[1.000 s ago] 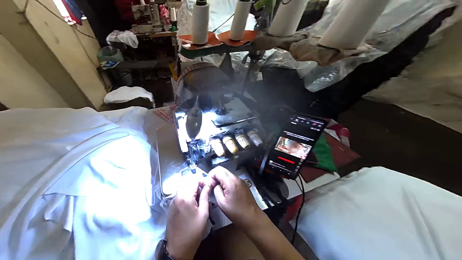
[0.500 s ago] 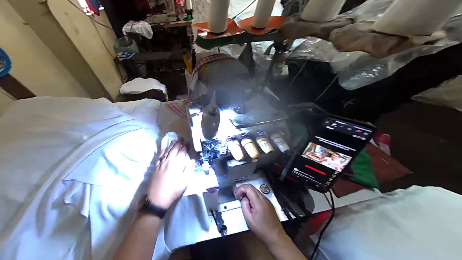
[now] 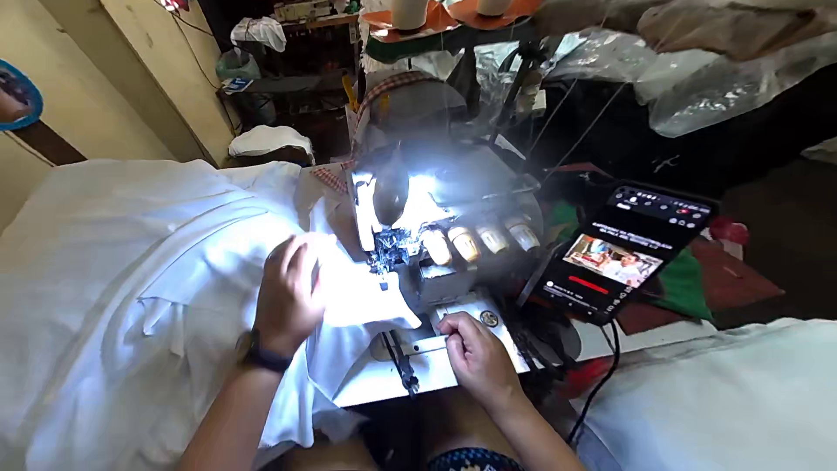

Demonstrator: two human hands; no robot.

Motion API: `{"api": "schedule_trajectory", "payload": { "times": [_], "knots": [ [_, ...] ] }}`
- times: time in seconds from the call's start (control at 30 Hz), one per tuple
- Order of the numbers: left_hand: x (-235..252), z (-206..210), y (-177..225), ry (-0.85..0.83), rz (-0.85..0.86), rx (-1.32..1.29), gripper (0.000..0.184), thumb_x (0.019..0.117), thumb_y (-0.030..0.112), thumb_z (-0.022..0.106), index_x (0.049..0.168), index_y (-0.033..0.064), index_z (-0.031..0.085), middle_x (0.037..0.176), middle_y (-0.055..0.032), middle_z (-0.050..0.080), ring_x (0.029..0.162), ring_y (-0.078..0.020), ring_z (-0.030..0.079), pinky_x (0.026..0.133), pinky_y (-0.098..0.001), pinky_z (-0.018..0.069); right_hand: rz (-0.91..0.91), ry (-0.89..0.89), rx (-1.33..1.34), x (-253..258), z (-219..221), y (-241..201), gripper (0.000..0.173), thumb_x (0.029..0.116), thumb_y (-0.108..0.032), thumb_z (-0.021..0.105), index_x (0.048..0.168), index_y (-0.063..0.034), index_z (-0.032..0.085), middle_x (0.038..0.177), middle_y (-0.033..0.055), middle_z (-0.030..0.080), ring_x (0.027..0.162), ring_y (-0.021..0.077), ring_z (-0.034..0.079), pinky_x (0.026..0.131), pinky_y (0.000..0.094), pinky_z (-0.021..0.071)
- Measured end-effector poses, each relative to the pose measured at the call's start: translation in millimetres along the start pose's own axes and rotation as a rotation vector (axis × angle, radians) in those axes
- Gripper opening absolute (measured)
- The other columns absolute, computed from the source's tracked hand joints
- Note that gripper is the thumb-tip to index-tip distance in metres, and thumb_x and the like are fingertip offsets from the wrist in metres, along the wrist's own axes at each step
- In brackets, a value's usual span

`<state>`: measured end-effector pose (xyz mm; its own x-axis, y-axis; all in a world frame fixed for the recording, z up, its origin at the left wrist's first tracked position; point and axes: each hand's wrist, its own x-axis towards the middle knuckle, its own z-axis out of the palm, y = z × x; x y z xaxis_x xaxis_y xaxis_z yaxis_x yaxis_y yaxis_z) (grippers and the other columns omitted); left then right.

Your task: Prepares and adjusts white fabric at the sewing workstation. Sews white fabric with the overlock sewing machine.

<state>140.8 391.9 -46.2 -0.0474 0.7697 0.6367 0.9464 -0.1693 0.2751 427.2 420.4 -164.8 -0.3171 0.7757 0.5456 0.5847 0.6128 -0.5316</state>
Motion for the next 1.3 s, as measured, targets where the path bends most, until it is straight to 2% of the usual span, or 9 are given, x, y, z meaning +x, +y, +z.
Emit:
{"api": "schedule_trajectory", "payload": {
  "times": [0.07, 0.2, 0.33, 0.47, 0.57, 0.7, 0.87, 1.07, 1.3],
  "knots": [
    [-50.5, -21.3, 13.2, 0.004, 0.160, -0.078, 0.044, 0.1015, 0.048, 0.053, 0.098, 0.0087, 0.074, 0.099, -0.0102, 0.073, 0.101, -0.0235, 0.069, 0.092, -0.0412, 0.0544, -0.002, -0.003, -0.004, -0.3, -0.1, 0.0, 0.023, 0.0883, -0.009, 0.047, 0.092, -0.0069, 0.070, 0.087, 0.0054, 0.071, 0.077, 0.0165, 0.069, 0.070, 0.0313, 0.0585],
    [-142.3, -15.1, 19.7, -0.281, 0.533, 0.089, 0.039, 0.1054, 0.051, 0.045, 0.138, 0.0326, 0.056, 0.124, 0.0001, 0.064, 0.120, -0.0176, 0.059, 0.110, -0.0377, 0.0402, 0.005, -0.011, -0.040, 0.5, 0.0, -2.4, 0.024, 0.0879, -0.009, 0.046, 0.092, -0.0062, 0.070, 0.086, 0.0056, 0.071, 0.075, 0.0174, 0.068, 0.067, 0.0328, 0.0583],
    [-161.0, 5.2, 10.8, -0.188, 0.443, 0.160, 0.017, 0.0992, 0.019, 0.056, 0.106, 0.0231, 0.071, 0.078, 0.0009, 0.063, 0.078, -0.0176, 0.063, 0.093, -0.0366, 0.0478, 0.087, -0.010, 0.112, -1.1, -3.3, -5.4, 0.024, 0.0873, -0.008, 0.048, 0.097, -0.0058, 0.070, 0.091, 0.0048, 0.071, 0.079, 0.0129, 0.068, 0.071, 0.0297, 0.0575],
    [-119.0, -5.7, 63.0, -0.234, 0.155, -0.398, 0.013, 0.1007, 0.014, 0.057, 0.097, 0.0114, 0.069, 0.103, -0.0081, 0.069, 0.104, -0.0185, 0.067, 0.095, -0.0334, 0.0549, 0.195, -0.166, 0.746, -3.9, -23.0, -43.5, 0.045, 0.1057, -0.039, 0.049, 0.124, -0.0005, 0.063, 0.116, 0.0052, 0.071, 0.103, 0.0102, 0.068, 0.088, 0.0292, 0.0583],
    [-85.2, -5.7, 82.1, -0.174, 0.032, -0.693, 0.016, 0.1031, 0.011, 0.053, 0.106, 0.0059, 0.068, 0.104, -0.0086, 0.068, 0.103, -0.0116, 0.066, 0.090, -0.0251, 0.0558, 0.166, -0.310, 1.043, -5.3, -32.6, -75.4, 0.078, 0.0951, -0.064, 0.057, 0.139, 0.0001, 0.055, 0.125, 0.0068, 0.070, 0.111, 0.0141, 0.068, 0.093, 0.0328, 0.0580],
    [-62.7, -1.9, 90.4, -0.043, -0.038, -0.506, 0.022, 0.1021, 0.027, 0.058, 0.099, 0.0107, 0.072, 0.093, -0.0017, 0.071, 0.089, -0.0059, 0.067, 0.079, -0.0215, 0.0561, 0.327, -0.164, 1.092, 2.9, -43.4, -105.1, 0.023, 0.0936, -0.003, 0.068, 0.116, 0.0003, 0.066, 0.101, 0.0014, 0.075, 0.084, 0.0081, 0.072, 0.076, 0.0268, 0.0633],
    [-24.9, 17.4, 81.9, 0.008, -0.089, -0.365, 0.018, 0.0977, 0.020, 0.063, 0.103, 0.0089, 0.076, 0.095, -0.0030, 0.074, 0.090, -0.0130, 0.071, 0.082, -0.0348, 0.0592, 0.380, -0.098, 0.685, 39.3, -35.0, -92.9, 0.012, 0.0960, -0.020, 0.065, 0.092, -0.0088, 0.069, 0.078, -0.0040, 0.069, 0.069, 0.0019, 0.067, 0.064, 0.0202, 0.0577],
    [-19.9, 27.7, 58.9, -0.111, -0.301, -0.391, 0.011, 0.0971, 0.020, 0.065, 0.100, 0.0143, 0.075, 0.094, 0.0044, 0.072, 0.092, -0.0060, 0.068, 0.084, -0.0304, 0.0577, 0.368, -0.191, 0.549, 45.0, -14.8, -80.0, 0.027, 0.0967, -0.035, 0.067, 0.091, -0.0107, 0.076, 0.118, 0.0037, 0.067, 0.103, 0.0063, 0.065, 0.088, 0.0229, 0.0555],
    [-31.7, 22.9, 58.1, -0.083, -0.294, -0.263, 0.010, 0.0947, 0.023, 0.066, 0.096, 0.0188, 0.075, 0.091, 0.0086, 0.070, 0.087, -0.0043, 0.067, 0.081, -0.0298, 0.0565, 0.312, -0.102, 0.543, 40.2, -8.9, -80.9, 0.023, 0.0977, -0.026, 0.063, 0.087, -0.0113, 0.078, 0.106, -0.0005, 0.072, 0.094, -0.0002, 0.066, 0.081, 0.0151, 0.0555]
  ]
}}
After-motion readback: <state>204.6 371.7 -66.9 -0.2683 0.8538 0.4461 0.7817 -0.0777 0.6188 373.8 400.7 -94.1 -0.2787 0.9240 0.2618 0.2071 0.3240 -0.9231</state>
